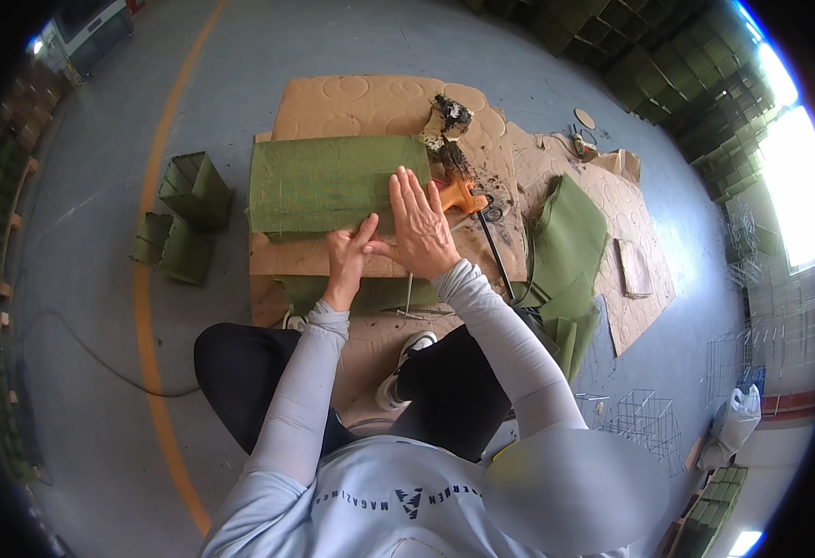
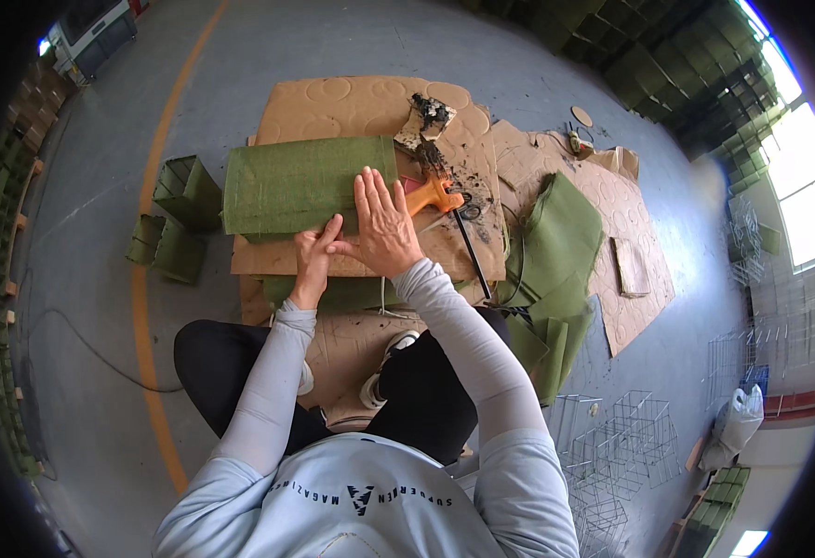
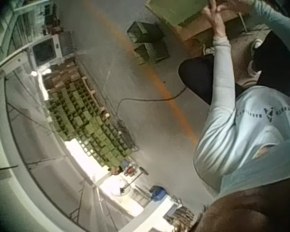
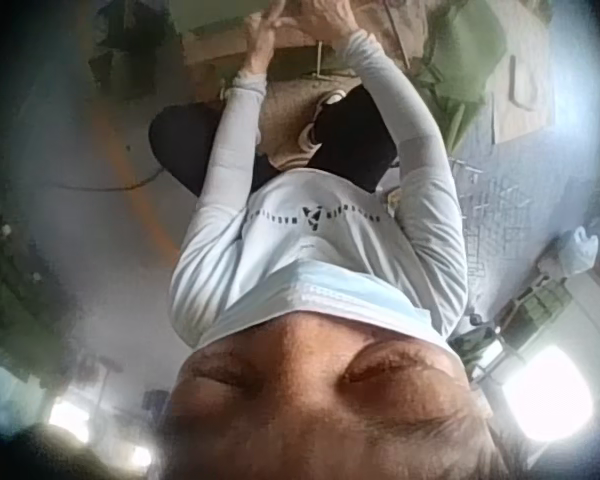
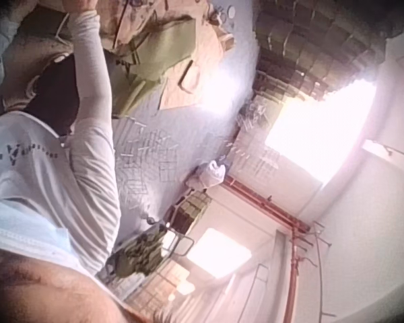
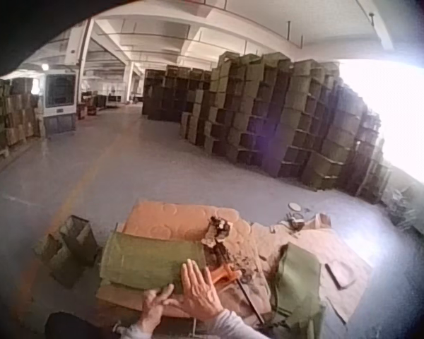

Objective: Assembling storage bins by applying hot glue to wire frames and attaching green fabric panels.

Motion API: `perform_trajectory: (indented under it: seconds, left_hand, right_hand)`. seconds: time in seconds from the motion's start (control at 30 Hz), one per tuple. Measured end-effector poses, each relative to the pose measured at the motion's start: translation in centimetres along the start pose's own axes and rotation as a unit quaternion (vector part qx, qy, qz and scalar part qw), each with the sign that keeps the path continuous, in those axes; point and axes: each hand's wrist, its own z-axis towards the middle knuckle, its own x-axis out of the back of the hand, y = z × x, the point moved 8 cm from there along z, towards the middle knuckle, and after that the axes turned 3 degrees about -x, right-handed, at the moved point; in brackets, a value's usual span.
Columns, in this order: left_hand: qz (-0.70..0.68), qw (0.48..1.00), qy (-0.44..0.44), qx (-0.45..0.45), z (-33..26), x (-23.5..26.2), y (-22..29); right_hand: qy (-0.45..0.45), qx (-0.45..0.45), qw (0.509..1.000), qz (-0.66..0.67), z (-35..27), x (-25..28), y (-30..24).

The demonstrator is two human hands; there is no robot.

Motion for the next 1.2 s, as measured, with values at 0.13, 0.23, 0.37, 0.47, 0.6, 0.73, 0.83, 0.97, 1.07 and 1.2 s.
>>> perform_trajectory:
  seconds: [0.13, 0.23, 0.37, 0.47, 0.6, 0.73, 0.83, 0.97, 1.07, 1.2]
  left_hand:
    - [0.059, 0.997, 0.025, -0.044, -0.8, 0.3, 1.0]
    - [0.09, 0.993, 0.034, -0.068, -1.2, 0.5, 0.9]
    - [0.088, 0.992, 0.059, -0.067, -0.9, 1.1, -0.7]
    - [0.034, 0.995, 0.076, -0.049, -0.4, 0.6, -1.3]
    - [0.044, 0.996, 0.058, -0.043, 0.4, 0.9, -2.1]
    - [0.008, 0.997, 0.051, -0.053, 0.8, 1.0, -2.2]
    - [-0.005, 0.995, 0.053, -0.083, 0.4, 0.2, -0.6]
    - [-0.008, 0.996, 0.085, 0.002, -0.1, 2.7, -0.4]
    - [0.069, 0.997, 0.04, -0.014, -0.1, 3.3, 1.3]
    - [0.12, 0.989, 0.053, -0.068, -1.0, 3.9, 1.6]
  right_hand:
    - [-0.006, 0.007, 1.0, -0.001, -0.3, -0.2, 0.0]
    - [-0.01, 0.005, 1.0, -0.003, -0.4, -0.1, -0.1]
    - [-0.009, -0.002, 1.0, -0.011, -0.1, -0.2, -0.2]
    - [-0.015, -0.007, 1.0, -0.013, -0.1, -0.1, -0.1]
    - [-0.006, -0.004, 1.0, -0.007, 0.1, 0.0, -0.2]
    - [-0.001, -0.014, 1.0, 0.002, 0.5, 0.4, -0.9]
    - [0.024, -0.014, 0.999, 0.019, 0.8, -0.8, -2.2]
    - [0.04, -0.012, 0.998, 0.035, 1.0, -1.1, -2.1]
    - [0.042, -0.008, 0.999, 0.021, 0.9, -1.0, -2.0]
    - [0.025, -0.021, 0.999, 0.007, 1.0, -0.9, -2.4]
